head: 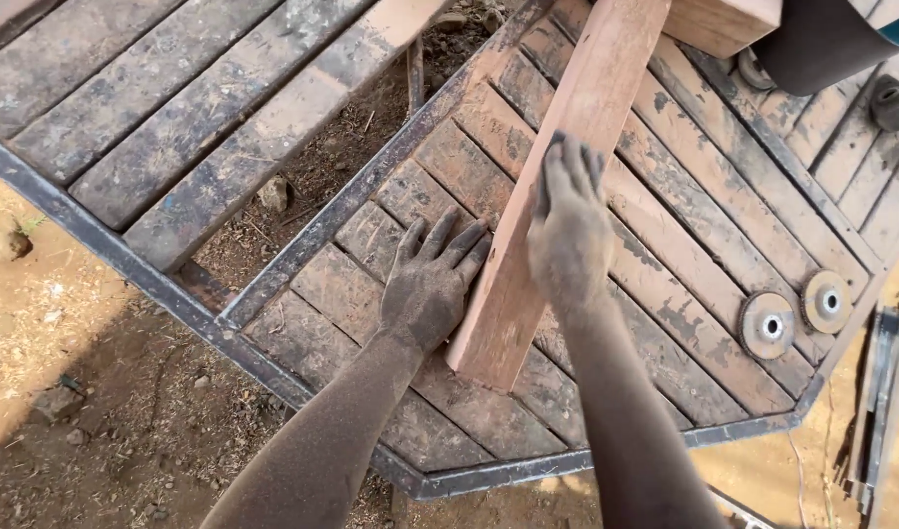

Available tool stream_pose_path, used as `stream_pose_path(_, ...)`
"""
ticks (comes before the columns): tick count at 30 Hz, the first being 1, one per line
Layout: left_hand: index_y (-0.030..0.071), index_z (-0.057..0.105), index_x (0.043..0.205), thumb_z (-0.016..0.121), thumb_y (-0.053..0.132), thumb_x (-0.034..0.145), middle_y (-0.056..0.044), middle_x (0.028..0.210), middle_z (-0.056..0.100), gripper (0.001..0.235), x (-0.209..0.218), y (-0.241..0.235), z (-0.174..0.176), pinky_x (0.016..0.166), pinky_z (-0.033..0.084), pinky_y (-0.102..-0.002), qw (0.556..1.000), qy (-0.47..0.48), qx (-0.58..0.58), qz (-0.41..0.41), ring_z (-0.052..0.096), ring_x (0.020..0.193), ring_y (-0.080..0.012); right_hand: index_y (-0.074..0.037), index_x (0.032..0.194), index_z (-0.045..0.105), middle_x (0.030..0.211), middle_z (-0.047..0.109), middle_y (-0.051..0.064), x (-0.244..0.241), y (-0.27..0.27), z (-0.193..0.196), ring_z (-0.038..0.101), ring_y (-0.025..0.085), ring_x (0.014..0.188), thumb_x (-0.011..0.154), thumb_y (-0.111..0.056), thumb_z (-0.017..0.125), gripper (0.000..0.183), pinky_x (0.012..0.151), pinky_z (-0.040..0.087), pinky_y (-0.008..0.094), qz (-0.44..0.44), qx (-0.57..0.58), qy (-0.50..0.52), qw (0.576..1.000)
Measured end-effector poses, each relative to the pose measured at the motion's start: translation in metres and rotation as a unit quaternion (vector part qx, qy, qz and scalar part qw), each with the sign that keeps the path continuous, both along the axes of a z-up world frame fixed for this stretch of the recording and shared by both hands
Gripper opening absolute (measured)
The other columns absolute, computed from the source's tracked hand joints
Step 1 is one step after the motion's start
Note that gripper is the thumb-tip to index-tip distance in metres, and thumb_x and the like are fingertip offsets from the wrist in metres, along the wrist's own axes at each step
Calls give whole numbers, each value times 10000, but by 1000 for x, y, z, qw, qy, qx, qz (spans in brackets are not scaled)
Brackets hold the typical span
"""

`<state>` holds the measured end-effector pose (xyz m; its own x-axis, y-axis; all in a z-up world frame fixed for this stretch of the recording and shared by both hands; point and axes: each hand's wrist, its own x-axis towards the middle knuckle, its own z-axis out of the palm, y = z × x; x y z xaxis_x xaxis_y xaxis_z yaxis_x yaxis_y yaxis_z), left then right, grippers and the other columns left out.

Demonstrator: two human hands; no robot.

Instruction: A person is hand-sanding a wooden beam on a workbench using a piece of sandpaper.

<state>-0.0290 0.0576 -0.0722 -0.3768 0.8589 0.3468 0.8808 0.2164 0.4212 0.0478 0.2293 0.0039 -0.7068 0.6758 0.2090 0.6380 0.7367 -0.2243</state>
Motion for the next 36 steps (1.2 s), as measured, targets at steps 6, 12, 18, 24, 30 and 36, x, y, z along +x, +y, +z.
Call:
stream_pose_path(6, 192, 627, 1418, 448, 194, 1040, 10, 1524, 575, 419, -2, 1, 2, 1207, 313, -548, 999, 41, 21, 4, 479, 1442, -342, -130, 1519, 478, 1644, 408, 30, 115, -197, 31, 328, 257, 1551, 1031, -238, 502, 501, 1142, 390, 381, 60, -37, -83, 994)
stream_pose_path(12, 186, 644, 1414, 506, 211, 1050, -9, 1530, 570, 390, -1, 0, 0, 1217, 312, -562, 999, 22, 31, -2, 460, 1462, -347, -99, 1483, 563, 1562, 498, 66, 36, -58, 25, 417, 277, 1471, 1101, -177, 498, 395, 889, 615, 415, 15, -17, -21, 1000)
stream_pose_path(18, 160, 712, 1326, 641, 148, 976, -11, 1444, 648, 358, -8, -3, 12, 1137, 399, -570, 996, 40, 77, -11, 539, 1389, -351, 46, 1505, 468, 1580, 414, 185, 10, -20, 21, 296, 369, 1489, 1114, -109, 516, 423, 1218, 310, 514, -16, -41, 22, 999)
stream_pose_path(24, 156, 701, 1369, 570, 113, 1037, -11, 1444, 660, 359, -5, -1, 7, 1194, 327, -522, 996, 57, 71, -2, 494, 1429, -325, -46, 1531, 444, 1642, 384, 92, 116, -234, 50, 297, 310, 1559, 1055, -133, 490, 485, 1264, 321, 397, -8, -109, -16, 994)
stream_pose_path(30, 167, 694, 1378, 556, 141, 1025, -7, 1469, 642, 380, -3, 0, 6, 1197, 328, -523, 995, 78, 62, 3, 501, 1432, -328, 27, 1457, 522, 1537, 492, 210, 81, -116, 29, 449, 458, 1441, 958, 61, 632, 513, 920, 625, 466, 21, -55, -29, 998)
stream_pose_path(36, 138, 735, 1306, 615, 118, 1030, -51, 1429, 661, 302, -5, 0, 4, 1141, 380, -546, 993, 76, 91, -14, 529, 1387, -369, -43, 1539, 474, 1630, 381, 76, 51, -95, 15, 254, 303, 1543, 1101, -113, 501, 444, 1271, 285, 425, -64, -84, 55, 993)
